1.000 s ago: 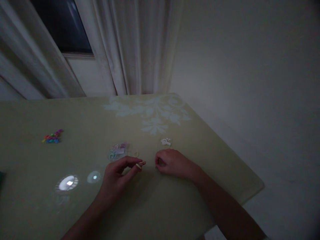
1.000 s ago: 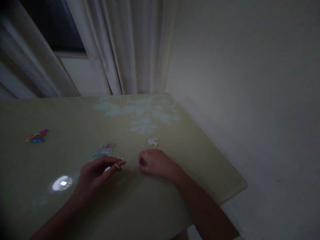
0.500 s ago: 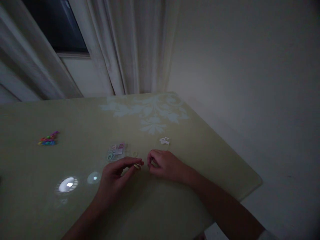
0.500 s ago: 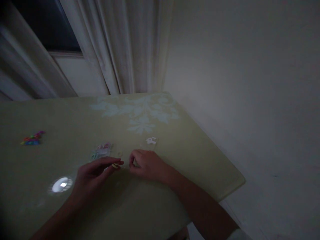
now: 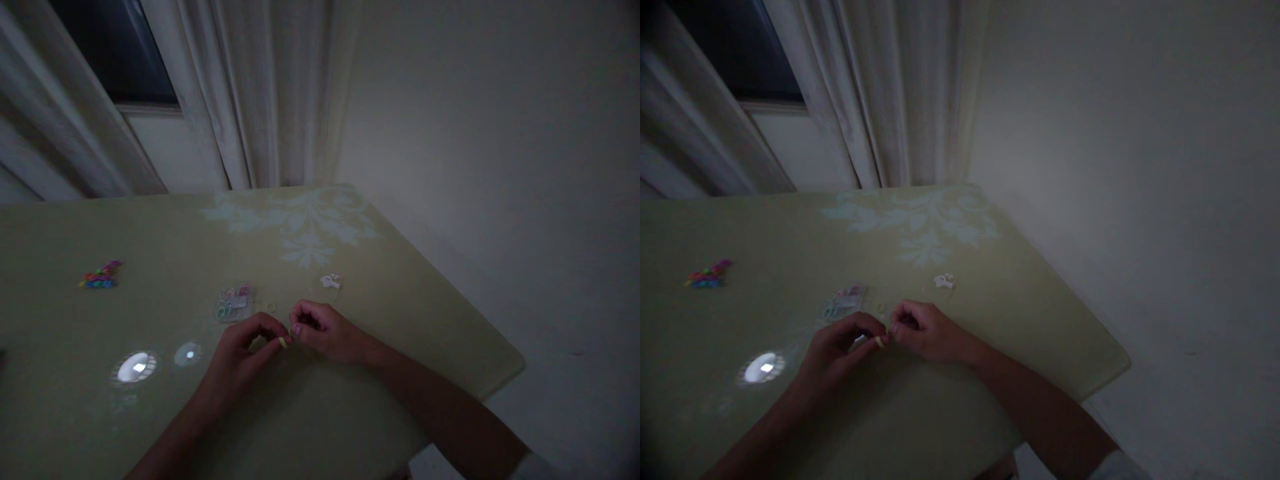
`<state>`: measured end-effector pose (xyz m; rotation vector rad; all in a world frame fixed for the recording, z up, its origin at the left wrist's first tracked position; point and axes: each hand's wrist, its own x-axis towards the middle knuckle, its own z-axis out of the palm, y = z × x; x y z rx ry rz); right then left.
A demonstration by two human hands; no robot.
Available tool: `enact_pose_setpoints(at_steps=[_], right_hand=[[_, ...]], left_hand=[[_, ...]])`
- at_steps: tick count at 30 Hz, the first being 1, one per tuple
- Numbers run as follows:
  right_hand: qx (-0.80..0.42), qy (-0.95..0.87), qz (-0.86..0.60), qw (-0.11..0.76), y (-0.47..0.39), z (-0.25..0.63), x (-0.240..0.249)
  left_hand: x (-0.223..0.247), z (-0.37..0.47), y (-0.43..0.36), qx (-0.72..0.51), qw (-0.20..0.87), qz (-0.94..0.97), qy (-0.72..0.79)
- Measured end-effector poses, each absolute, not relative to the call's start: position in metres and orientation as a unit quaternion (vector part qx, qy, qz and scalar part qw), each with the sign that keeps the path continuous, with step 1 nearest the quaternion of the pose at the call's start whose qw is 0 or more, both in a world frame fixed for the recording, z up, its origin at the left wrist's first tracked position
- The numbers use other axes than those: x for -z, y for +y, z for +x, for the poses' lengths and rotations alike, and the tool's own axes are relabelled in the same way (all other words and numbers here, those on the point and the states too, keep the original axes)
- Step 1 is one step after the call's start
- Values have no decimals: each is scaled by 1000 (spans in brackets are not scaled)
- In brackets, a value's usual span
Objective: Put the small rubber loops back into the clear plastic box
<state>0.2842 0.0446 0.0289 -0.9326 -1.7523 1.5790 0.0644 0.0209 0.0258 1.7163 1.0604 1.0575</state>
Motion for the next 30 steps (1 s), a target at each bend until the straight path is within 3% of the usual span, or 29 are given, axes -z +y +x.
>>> enact_pose_setpoints(at_steps=[10,19,23,26,30], right_hand=[[-610,-633,-347,327,49,283,-23],[-624,-628,-360,295,46,278,-19],[-431,-753,-398,298,48,277,-14],[-255,-854,-383,241,50,275,-13],[-144,-897,-386,164,53,269,-12]], left_hand=[[-24,62,26,-458,379,728,342],[-22,59,23,-487,359,697,385],[-26,56,23,-545,348,606,463],[-29,53,28,-598,331,534,497],[-32,49,33,-617,313,484,535]])
